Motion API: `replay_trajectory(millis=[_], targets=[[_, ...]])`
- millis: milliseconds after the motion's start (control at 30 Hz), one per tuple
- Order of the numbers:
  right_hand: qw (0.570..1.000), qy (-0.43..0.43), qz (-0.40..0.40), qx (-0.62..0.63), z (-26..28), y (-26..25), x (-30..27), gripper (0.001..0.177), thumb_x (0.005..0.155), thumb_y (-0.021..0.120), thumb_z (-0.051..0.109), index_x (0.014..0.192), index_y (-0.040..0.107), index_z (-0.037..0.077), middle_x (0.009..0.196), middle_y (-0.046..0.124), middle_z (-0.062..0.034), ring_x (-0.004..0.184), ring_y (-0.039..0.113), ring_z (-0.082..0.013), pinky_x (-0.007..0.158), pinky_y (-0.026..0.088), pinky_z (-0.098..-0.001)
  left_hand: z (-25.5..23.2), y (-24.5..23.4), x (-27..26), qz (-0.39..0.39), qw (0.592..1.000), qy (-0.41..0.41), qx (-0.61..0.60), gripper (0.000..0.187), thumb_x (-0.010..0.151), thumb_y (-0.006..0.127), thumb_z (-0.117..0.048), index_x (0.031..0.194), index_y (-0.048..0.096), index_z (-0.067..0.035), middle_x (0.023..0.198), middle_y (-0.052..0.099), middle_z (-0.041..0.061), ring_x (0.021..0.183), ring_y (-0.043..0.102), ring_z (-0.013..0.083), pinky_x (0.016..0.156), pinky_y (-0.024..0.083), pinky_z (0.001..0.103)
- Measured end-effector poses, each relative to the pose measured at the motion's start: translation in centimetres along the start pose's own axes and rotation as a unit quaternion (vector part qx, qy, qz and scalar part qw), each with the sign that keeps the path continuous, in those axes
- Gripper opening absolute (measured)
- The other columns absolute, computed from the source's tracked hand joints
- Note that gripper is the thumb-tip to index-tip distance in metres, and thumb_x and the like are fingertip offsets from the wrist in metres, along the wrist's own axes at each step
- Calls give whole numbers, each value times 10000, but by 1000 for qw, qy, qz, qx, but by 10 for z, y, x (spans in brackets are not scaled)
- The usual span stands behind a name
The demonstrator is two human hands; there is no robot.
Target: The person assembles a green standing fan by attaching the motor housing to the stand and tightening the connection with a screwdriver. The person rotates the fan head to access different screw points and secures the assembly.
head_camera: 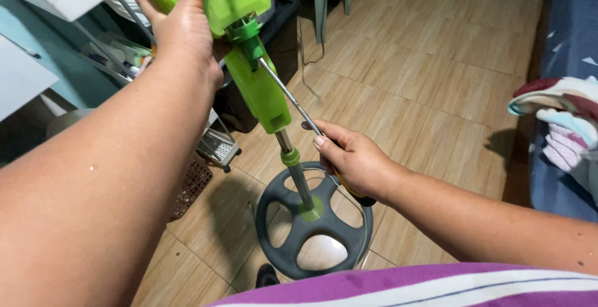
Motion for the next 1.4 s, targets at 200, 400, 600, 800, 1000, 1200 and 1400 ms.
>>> replay_trajectory(millis=[200,400,600,800,1000,1200,1400], targets=[[999,-6,29,-13,6,22,30,437,1031,508,250,1442,577,119,682,520,16,610,490,-83,570,453,-245,-20,-23,14,-9,1000,0,13,1209,743,864,-498,1581,3,-367,1581,413,74,1381,521,340,1013,522,650],[999,23,30,17,17,51,68,450,1022,514,269,1448,572,137,670,493,2,586,456,-94,535,423,-264,-28,-57,47,-52,997,-53,33,1046,708,805,-547,1542,199,-367,1447,578,59,1183,696,291,845,634,580],[999,23,13,-27,48,81,115,456,1021,508,287,1450,590,157,703,523,13,609,480,-83,556,464,-251,-22,-99,117,-83,993,-79,-16,949,707,812,-583,1476,370,-244,1386,639,42,1186,721,265,911,581,537],[1000,22,-4,-14,61,121,155,457,1011,515,287,1445,589,164,669,520,-1,563,467,-99,512,429,-268,-16,-132,186,19,988,-151,-18,821,759,596,-731,1409,556,-232,1407,684,19,1233,702,248,1022,532,541],[998,21,-23,-48,78,144,177,453,1004,508,301,1434,599,191,655,530,-6,526,482,-103,477,431,-270,-16,-159,222,-43,984,-168,31,682,906,497,-635,1438,506,-209,1427,632,36,1276,657,288,1065,468,573],[995,10,-19,-95,98,150,186,439,1008,499,323,1407,622,187,655,517,-10,520,487,-107,479,444,-278,-12,-182,246,-114,973,-199,-35,595,975,448,-605,1449,509,-250,1452,556,25,1287,579,300,1057,497,605],[991,12,-38,-126,112,154,190,451,988,505,344,1407,613,213,669,560,-9,529,549,-111,500,504,-290,-11,-183,271,-92,970,-226,10,551,973,468,-607,1375,590,-251,1371,614,23,1210,646,287,923,619,527]])
Point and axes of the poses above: each hand's wrist, its own x-axis towards the middle knuckle, its own y-axis out of the palm, z = x × y, the point moved 7 cm from there along x, towards the middle knuckle
